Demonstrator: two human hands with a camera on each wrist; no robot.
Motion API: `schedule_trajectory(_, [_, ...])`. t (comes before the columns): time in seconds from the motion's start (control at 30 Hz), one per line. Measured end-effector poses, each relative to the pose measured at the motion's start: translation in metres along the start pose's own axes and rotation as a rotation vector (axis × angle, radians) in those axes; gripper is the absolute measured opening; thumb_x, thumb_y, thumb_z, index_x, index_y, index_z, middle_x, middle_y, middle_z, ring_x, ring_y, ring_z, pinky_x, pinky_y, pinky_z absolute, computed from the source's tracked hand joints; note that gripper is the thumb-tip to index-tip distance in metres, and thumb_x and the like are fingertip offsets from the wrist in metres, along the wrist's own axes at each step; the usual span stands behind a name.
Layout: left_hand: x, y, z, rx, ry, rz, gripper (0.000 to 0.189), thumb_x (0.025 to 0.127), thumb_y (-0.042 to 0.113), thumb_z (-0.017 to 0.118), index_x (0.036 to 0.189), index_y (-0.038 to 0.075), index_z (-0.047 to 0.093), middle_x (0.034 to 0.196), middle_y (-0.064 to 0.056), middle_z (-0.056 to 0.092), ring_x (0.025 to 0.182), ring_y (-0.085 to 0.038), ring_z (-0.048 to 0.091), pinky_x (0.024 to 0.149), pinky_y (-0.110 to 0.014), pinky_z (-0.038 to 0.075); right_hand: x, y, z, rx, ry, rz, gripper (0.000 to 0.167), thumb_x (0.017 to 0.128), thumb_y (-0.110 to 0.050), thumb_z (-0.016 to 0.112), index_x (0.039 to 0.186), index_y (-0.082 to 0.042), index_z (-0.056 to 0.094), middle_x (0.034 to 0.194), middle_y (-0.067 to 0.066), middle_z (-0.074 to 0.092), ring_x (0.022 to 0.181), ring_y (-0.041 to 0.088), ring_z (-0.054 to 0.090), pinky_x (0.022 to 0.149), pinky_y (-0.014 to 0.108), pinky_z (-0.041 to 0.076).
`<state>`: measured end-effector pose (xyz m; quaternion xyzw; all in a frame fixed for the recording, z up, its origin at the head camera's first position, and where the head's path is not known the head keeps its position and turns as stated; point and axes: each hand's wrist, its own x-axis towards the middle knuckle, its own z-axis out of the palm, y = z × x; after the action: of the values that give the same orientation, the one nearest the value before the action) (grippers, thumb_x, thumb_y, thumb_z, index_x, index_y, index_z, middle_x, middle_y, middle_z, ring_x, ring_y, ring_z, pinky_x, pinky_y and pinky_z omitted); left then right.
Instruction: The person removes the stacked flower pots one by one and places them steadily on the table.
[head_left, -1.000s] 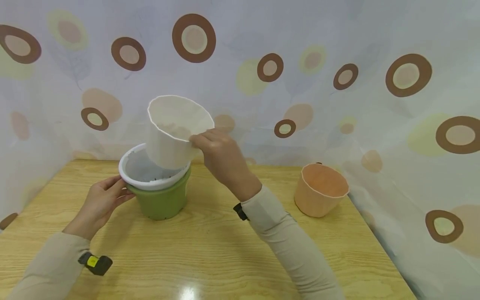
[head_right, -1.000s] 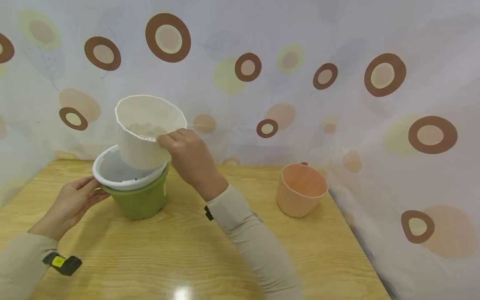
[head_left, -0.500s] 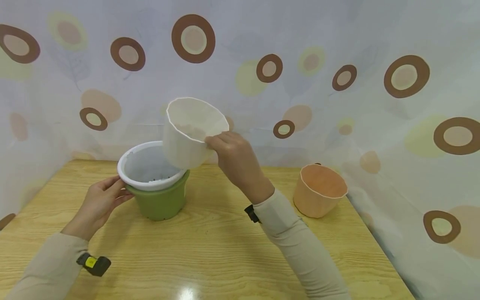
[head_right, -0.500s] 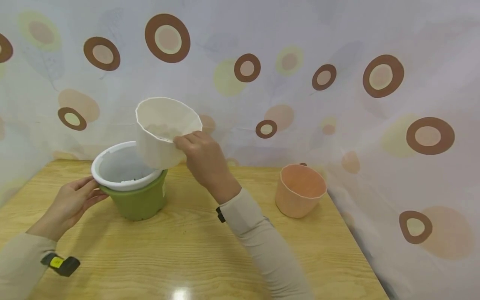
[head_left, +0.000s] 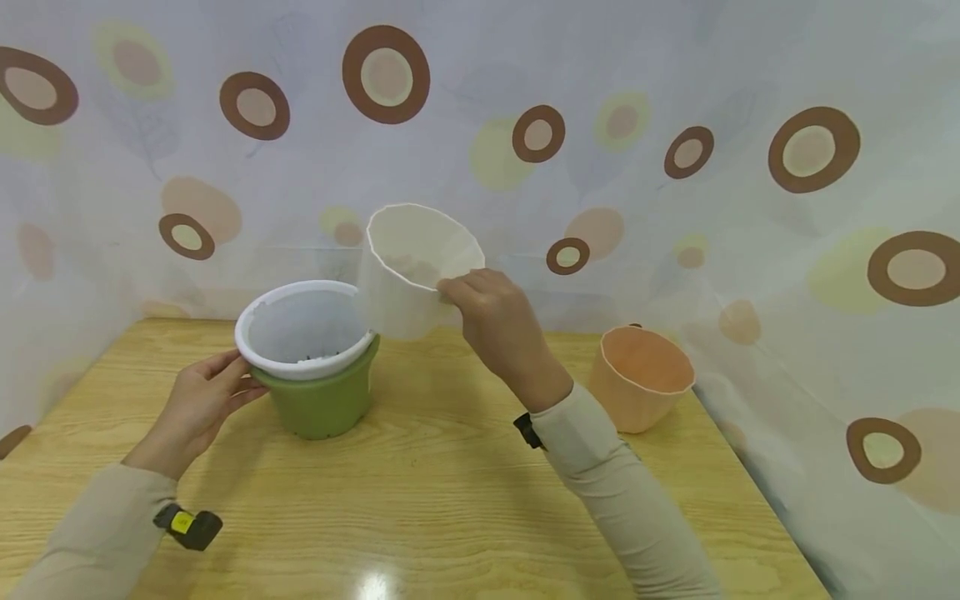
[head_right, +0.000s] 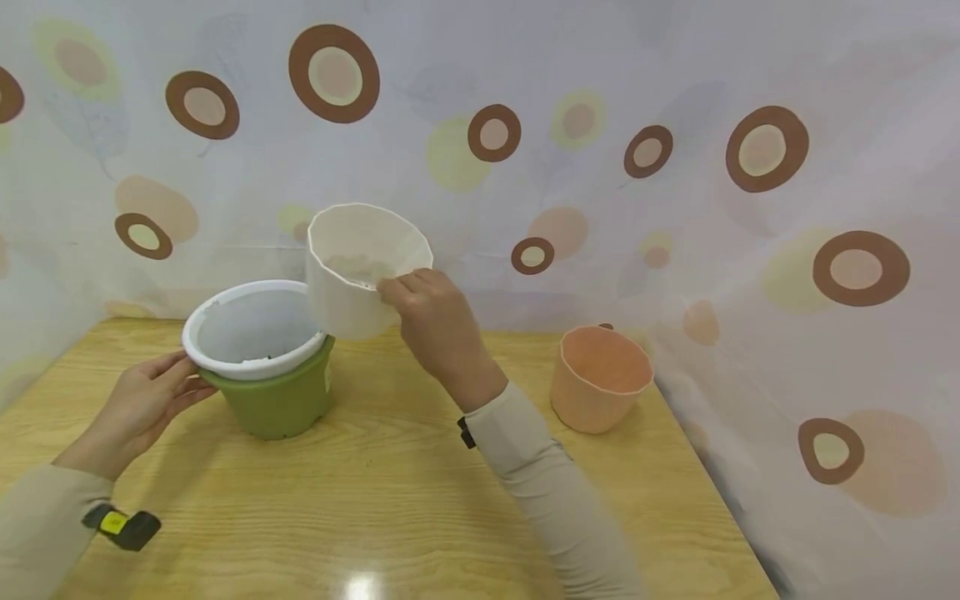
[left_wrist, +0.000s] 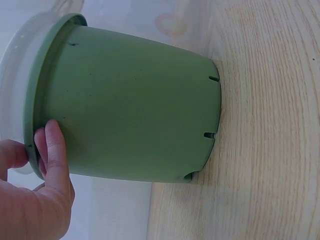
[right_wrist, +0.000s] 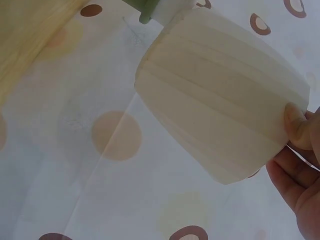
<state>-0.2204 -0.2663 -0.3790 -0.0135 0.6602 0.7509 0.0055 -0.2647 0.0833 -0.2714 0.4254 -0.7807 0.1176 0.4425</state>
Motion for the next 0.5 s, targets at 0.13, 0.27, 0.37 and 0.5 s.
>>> schedule_trajectory(0.13, [0.000,0.000,0.000,-0.006,0.001,-0.003,0.081,0.096,0.032,0.059,0.148,-0.012,0.015,0.101,0.013,0.058,0.086,-0.001,0.064,0.080,-0.018,0.058,-0.007,0.004,-0.001,-0.013,-0.014,0.009,0.021,0.079,0.015,0.067,0.087,-0.005,0.069,0.083,0.005,0.071,0.079,0.022,0.066,0.074,0.033,0.057])
schedule_trajectory(0.27, [0.000,-0.001,-0.001,-0.003,0.002,-0.011,0.080,0.096,0.031,0.058,0.148,-0.011,0.015,0.100,0.014,0.059,0.086,-0.001,0.064,0.080,-0.018,0.058,-0.015,0.010,-0.003,-0.045,-0.020,0.026,0.022,0.079,0.016,0.066,0.087,-0.005,0.069,0.082,0.006,0.071,0.078,0.022,0.065,0.074,0.034,0.058])
schedule_trajectory(0.37, [0.000,0.000,-0.001,-0.002,0.004,-0.010,0.078,0.097,0.030,0.057,0.148,-0.012,0.014,0.099,0.015,0.059,0.086,-0.001,0.064,0.079,-0.018,0.058,-0.021,0.013,-0.005,-0.058,-0.033,0.050,0.019,0.080,0.013,0.068,0.089,-0.004,0.070,0.083,0.007,0.072,0.078,0.024,0.066,0.074,0.035,0.059])
schedule_trajectory(0.5, [0.000,0.001,0.000,-0.003,-0.004,-0.007,0.077,0.098,0.028,0.055,0.148,-0.012,0.013,0.097,0.015,0.060,0.085,-0.001,0.063,0.078,-0.018,0.058,-0.028,0.018,-0.009,-0.059,-0.063,0.089,0.016,0.080,0.008,0.071,0.091,-0.004,0.070,0.085,0.008,0.072,0.079,0.026,0.066,0.073,0.036,0.059])
